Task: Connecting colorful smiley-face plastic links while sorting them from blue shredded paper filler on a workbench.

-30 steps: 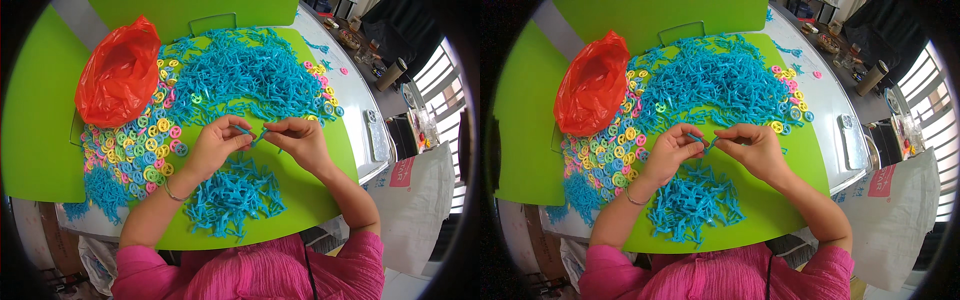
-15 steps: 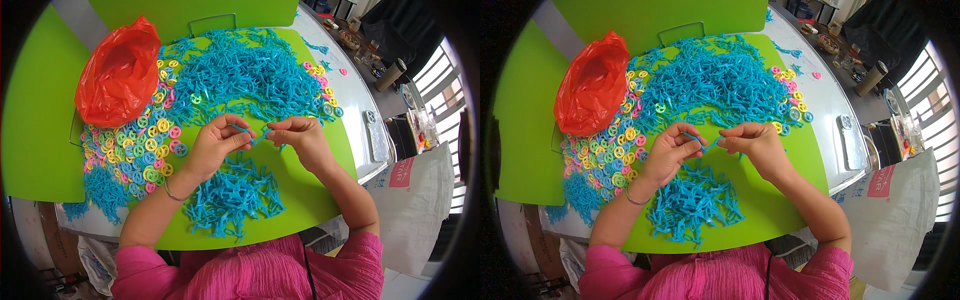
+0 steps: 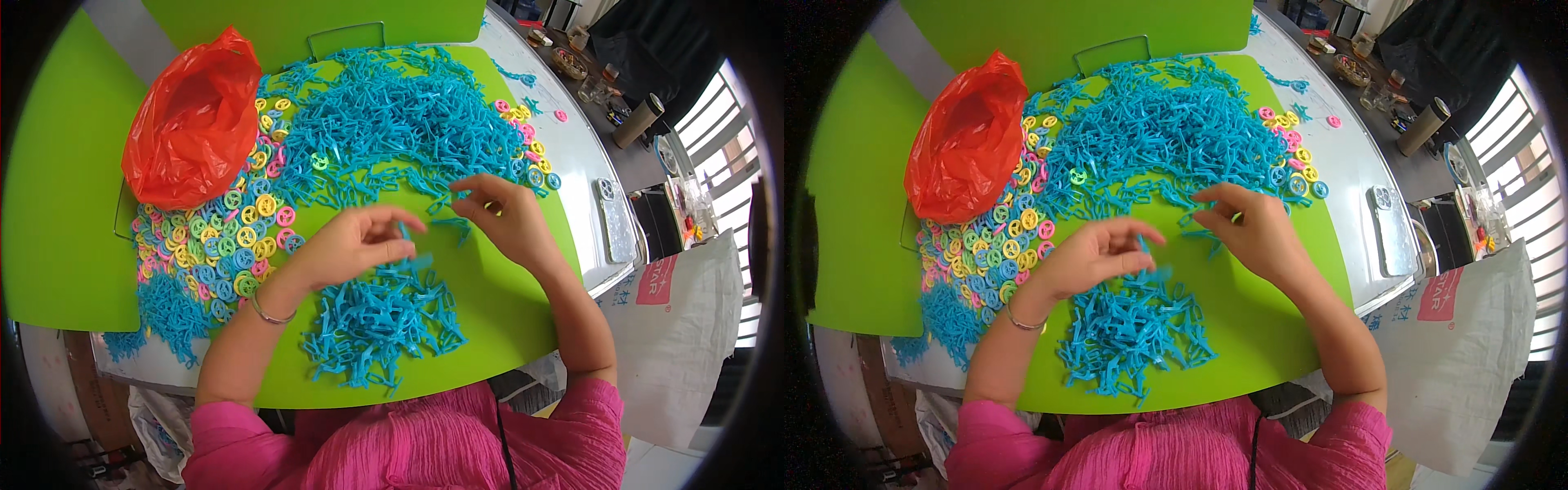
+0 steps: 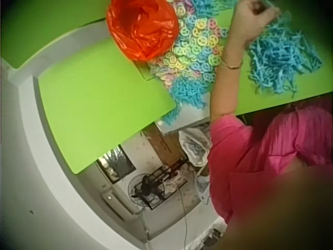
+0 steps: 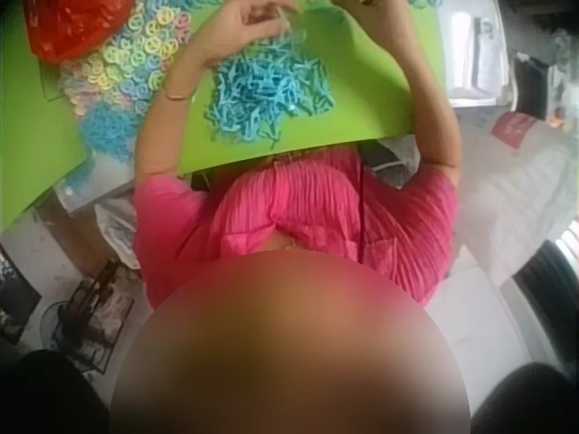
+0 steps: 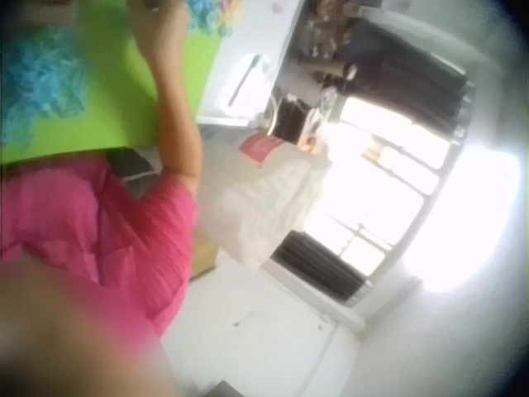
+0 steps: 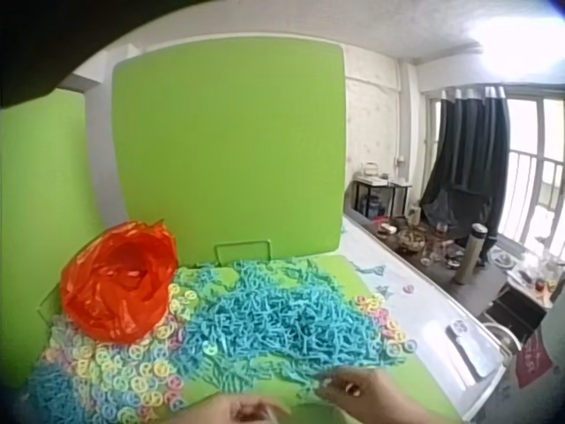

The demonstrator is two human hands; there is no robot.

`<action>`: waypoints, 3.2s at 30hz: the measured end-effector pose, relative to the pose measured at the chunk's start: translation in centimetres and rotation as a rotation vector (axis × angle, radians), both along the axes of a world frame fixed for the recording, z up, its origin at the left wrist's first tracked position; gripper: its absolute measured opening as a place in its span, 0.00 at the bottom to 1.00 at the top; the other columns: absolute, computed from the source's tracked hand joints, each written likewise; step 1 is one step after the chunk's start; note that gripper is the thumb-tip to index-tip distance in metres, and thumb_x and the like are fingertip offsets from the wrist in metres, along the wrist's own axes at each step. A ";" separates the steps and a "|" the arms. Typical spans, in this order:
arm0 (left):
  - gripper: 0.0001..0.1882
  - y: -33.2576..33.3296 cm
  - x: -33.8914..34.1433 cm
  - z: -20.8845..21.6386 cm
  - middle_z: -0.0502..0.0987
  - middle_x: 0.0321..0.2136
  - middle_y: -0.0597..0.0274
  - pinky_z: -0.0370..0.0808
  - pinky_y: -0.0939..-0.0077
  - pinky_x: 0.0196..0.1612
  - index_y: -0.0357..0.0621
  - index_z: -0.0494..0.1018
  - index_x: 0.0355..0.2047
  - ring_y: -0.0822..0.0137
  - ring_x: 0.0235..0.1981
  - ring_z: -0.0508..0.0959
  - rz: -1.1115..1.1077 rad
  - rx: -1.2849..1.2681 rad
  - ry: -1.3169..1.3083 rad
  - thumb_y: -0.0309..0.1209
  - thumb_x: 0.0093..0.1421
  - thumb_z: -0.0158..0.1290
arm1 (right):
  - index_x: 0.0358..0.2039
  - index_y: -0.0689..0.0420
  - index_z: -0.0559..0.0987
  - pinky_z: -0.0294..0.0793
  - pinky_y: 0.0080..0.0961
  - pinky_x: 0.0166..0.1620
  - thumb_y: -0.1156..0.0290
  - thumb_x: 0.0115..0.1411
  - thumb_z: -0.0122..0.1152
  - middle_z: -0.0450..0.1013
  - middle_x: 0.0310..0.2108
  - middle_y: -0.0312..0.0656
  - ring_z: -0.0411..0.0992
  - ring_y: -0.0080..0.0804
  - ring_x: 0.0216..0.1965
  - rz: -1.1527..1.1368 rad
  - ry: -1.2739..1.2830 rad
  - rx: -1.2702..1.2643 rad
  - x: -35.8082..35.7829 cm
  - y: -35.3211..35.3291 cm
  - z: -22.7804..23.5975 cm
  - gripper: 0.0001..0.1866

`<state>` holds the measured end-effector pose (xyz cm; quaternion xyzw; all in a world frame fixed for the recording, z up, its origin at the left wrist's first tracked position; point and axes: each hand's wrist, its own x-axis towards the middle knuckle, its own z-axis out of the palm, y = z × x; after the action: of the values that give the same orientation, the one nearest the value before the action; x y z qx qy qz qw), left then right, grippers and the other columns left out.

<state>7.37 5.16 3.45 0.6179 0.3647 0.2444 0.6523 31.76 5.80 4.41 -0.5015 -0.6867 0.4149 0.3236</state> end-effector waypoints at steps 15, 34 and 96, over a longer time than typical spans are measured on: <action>0.13 -0.4 1.7 -1.6 0.77 0.26 0.70 0.66 0.87 0.30 0.38 0.79 0.38 0.81 0.28 0.72 0.286 0.141 0.080 0.36 0.61 0.56 | 0.34 0.60 0.80 0.74 0.24 0.30 0.74 0.47 0.71 0.73 0.31 0.41 0.74 0.29 0.26 0.037 -0.123 0.502 -2.4 -1.6 -1.3 0.12; 0.17 -0.8 1.5 -0.7 0.77 0.35 0.64 0.77 0.83 0.39 0.37 0.72 0.50 0.76 0.35 0.77 0.196 -0.289 -0.217 0.35 0.65 0.50 | 0.38 0.63 0.78 0.75 0.18 0.37 0.79 0.59 0.59 0.77 0.32 0.38 0.74 0.20 0.32 -0.047 0.491 0.087 -1.6 -0.4 -1.1 0.07; 0.17 -2.0 1.7 -0.9 0.76 0.45 0.53 0.76 0.69 0.51 0.37 0.70 0.51 0.61 0.49 0.76 0.020 -0.602 -0.623 0.34 0.65 0.48 | 0.35 0.65 0.77 0.70 0.14 0.35 0.82 0.57 0.61 0.75 0.31 0.37 0.72 0.17 0.32 -0.153 0.557 0.160 -2.6 -3.1 -0.9 0.05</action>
<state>9.04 3.19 2.55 0.2932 0.2114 0.3081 0.8800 29.16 2.73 3.51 -0.3916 -0.5624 0.4554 0.5683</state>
